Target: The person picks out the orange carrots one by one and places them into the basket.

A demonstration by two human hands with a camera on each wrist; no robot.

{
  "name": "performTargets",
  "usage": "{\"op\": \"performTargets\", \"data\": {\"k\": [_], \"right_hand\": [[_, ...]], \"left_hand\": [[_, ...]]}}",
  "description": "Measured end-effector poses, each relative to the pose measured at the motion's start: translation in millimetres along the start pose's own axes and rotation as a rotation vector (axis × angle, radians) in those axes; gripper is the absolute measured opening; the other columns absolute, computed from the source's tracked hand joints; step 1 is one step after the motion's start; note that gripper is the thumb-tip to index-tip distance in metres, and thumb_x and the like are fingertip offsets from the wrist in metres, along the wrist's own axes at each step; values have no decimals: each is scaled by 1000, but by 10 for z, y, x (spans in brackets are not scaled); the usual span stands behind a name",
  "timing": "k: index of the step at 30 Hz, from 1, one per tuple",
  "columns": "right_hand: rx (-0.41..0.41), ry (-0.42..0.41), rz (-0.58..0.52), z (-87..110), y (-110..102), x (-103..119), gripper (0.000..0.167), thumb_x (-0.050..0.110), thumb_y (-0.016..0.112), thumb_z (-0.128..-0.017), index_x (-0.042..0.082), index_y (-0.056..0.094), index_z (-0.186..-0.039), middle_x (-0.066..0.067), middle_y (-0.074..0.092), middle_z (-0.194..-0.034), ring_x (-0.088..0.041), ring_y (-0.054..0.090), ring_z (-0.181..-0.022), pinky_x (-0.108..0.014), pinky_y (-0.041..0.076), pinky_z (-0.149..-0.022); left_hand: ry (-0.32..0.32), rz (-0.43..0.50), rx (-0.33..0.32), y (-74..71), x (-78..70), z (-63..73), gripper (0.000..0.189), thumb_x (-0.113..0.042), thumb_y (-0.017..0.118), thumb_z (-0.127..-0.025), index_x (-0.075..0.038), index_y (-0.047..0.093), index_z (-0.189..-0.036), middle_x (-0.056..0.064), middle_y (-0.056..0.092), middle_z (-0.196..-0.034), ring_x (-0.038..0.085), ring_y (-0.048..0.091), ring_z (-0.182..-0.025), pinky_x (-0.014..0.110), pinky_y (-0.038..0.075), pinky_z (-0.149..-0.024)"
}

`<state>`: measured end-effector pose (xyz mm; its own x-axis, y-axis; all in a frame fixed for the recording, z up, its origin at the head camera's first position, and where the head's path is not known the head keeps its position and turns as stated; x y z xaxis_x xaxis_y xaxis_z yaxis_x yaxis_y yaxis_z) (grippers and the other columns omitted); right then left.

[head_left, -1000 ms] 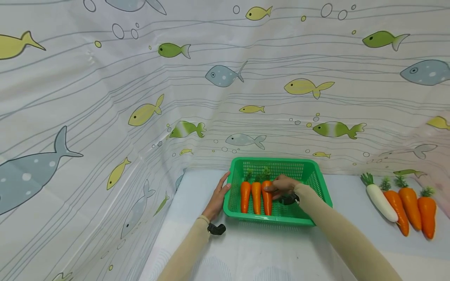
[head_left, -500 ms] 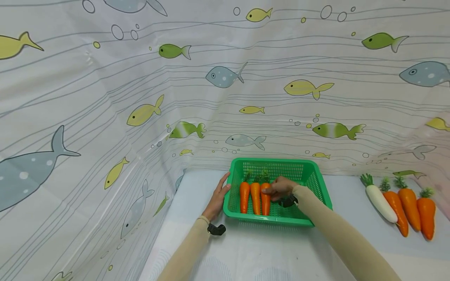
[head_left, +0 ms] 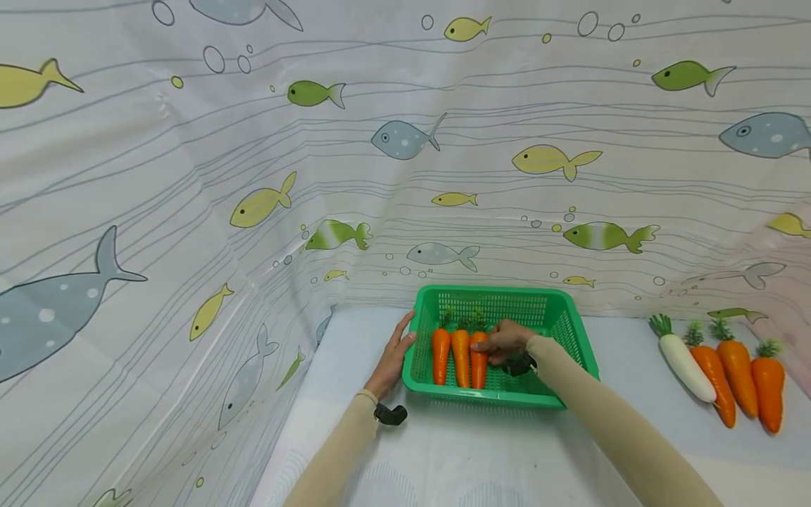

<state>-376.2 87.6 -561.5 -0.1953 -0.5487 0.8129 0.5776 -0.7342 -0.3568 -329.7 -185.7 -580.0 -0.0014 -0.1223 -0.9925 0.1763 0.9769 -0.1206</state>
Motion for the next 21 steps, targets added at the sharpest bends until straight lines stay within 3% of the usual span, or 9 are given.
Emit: {"op": "performTargets", "data": {"k": [12, 19, 21], "right_hand": [[4, -25, 19, 64, 0, 9, 34, 32, 76, -100, 0, 67, -104, -11, 70, -93, -16, 69, -73, -31, 63, -71], [-3, -12, 13, 107, -15, -5, 65, 31, 78, -98, -13, 53, -138, -17, 72, -105, -17, 68, -74, -32, 62, -71], [-9, -9, 12, 126, -19, -8, 70, 32, 78, -98, -14, 50, -142, -19, 72, -107, -17, 67, -74, -32, 62, -70]], "left_hand": [[0, -15, -1, 1, -1, 0, 60, -53, 47, -111, -47, 26, -166, 3, 14, -179, 37, 25, -159, 66, 26, -124], [7, -3, -9, 3, -21, 32, 59, -54, 47, -110, -48, 27, -166, 1, 13, -180, 36, 18, -163, 67, 19, -127], [13, -8, -14, 3, -24, 37, 59, -53, 46, -111, -47, 27, -166, 2, 14, -179, 36, 19, -163, 67, 18, -127]]}}
Point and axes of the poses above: each hand's wrist, its own z-axis away from the middle knuckle, its own y-axis out of the palm, x = y × z, the point moved 6 cm from there along -z, towards the middle knuckle
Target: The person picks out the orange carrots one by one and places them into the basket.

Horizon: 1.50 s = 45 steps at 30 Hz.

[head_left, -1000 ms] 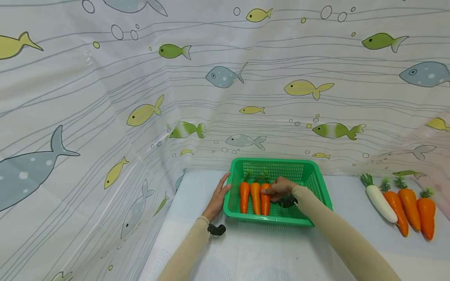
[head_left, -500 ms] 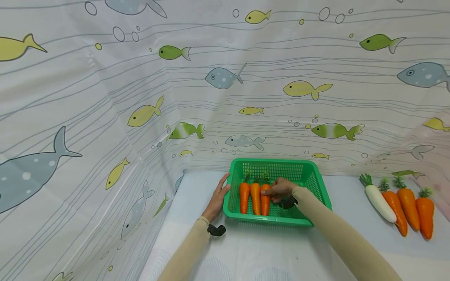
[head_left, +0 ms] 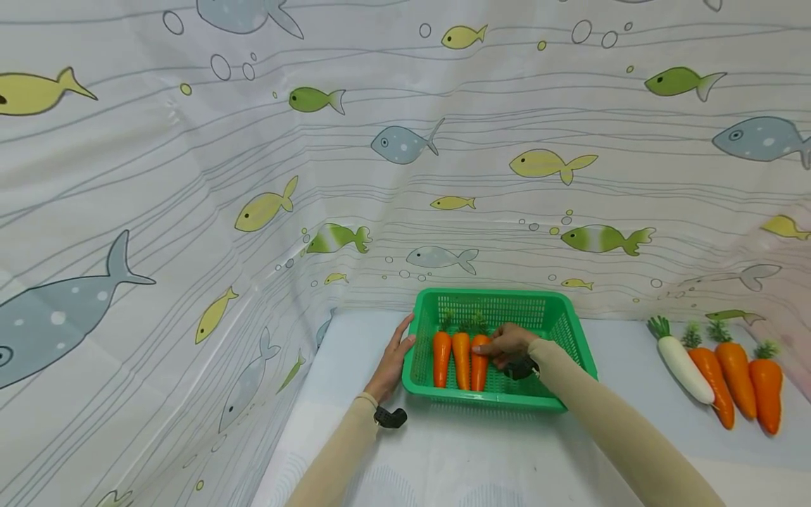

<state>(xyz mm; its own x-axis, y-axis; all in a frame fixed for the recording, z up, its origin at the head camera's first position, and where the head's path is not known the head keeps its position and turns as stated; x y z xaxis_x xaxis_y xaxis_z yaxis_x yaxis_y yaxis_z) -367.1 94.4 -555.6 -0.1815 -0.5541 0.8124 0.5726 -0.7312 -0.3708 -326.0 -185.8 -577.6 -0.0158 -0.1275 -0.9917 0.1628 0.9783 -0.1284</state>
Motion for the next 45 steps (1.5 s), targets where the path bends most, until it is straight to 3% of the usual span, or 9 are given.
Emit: {"op": "performTargets", "data": {"k": [3, 10, 13, 17, 22, 31, 39, 45], "right_hand": [[-8, 6, -4, 26, 3, -10, 70, 33, 78, -98, -13, 50, -142, -19, 71, -105, -17, 65, -73, -32, 61, -69], [11, 13, -10, 108, -23, -19, 53, 31, 75, -101, -11, 60, -130, -8, 61, -86, -17, 60, -72, -32, 57, -68], [18, 28, 17, 147, -90, -28, 61, 33, 73, -102, -13, 56, -137, -10, 63, -91, -19, 61, -74, -33, 59, -71], [3, 30, 55, 226, -266, 6, 75, 38, 70, -103, -16, 46, -149, -25, 70, -116, -32, 73, -93, -38, 63, -79], [19, -36, 97, 402, -525, 134, 79, 45, 66, -105, -13, 43, -153, -34, 63, -139, -46, 70, -118, -47, 64, -88], [-113, -127, 184, 854, -1192, 255, 76, 47, 61, -107, -12, 44, -152, -33, 62, -141, -40, 73, -112, -48, 64, -88], [-251, -74, 318, 1176, -1815, -51, 73, 43, 56, -110, -18, 44, -148, -43, 53, -143, -49, 68, -118, -47, 65, -83], [-386, 5, 459, 1428, -2314, -447, 73, 40, 63, -104, -23, 49, -138, -50, 45, -138, -48, 67, -101, -42, 64, -72]], "left_hand": [[11, -7, -4, 5, 7, 2, 59, -51, 46, -111, -45, 28, -167, 2, 16, -179, 36, 19, -163, 67, 18, -127], [9, -11, 1, 16, 47, 8, 58, -47, 45, -112, -44, 28, -167, 3, 15, -179, 36, 17, -164, 68, 16, -128], [5, -7, -1, 2, 63, 14, 59, -48, 47, -112, -43, 27, -167, 3, 16, -179, 37, 18, -163, 68, 19, -127], [5, 5, -1, -20, 61, 26, 61, -51, 47, -111, -43, 26, -168, 2, 14, -179, 35, 19, -163, 66, 20, -127], [-4, 1, -10, -54, 43, 38, 60, -50, 47, -112, -42, 26, -168, 3, 15, -179, 36, 18, -163, 67, 18, -127], [6, -3, -17, -111, 43, 43, 59, -51, 47, -111, -46, 27, -166, 1, 14, -179, 35, 18, -163, 67, 16, -128], [21, 7, -13, -133, 1, 53, 59, -49, 47, -112, -44, 27, -167, 1, 12, -180, 37, 9, -165, 69, 11, -128], [13, 2, -12, -132, -13, 71, 61, -50, 46, -112, -41, 25, -169, 2, 11, -180, 37, 11, -165, 69, 12, -128]]}}
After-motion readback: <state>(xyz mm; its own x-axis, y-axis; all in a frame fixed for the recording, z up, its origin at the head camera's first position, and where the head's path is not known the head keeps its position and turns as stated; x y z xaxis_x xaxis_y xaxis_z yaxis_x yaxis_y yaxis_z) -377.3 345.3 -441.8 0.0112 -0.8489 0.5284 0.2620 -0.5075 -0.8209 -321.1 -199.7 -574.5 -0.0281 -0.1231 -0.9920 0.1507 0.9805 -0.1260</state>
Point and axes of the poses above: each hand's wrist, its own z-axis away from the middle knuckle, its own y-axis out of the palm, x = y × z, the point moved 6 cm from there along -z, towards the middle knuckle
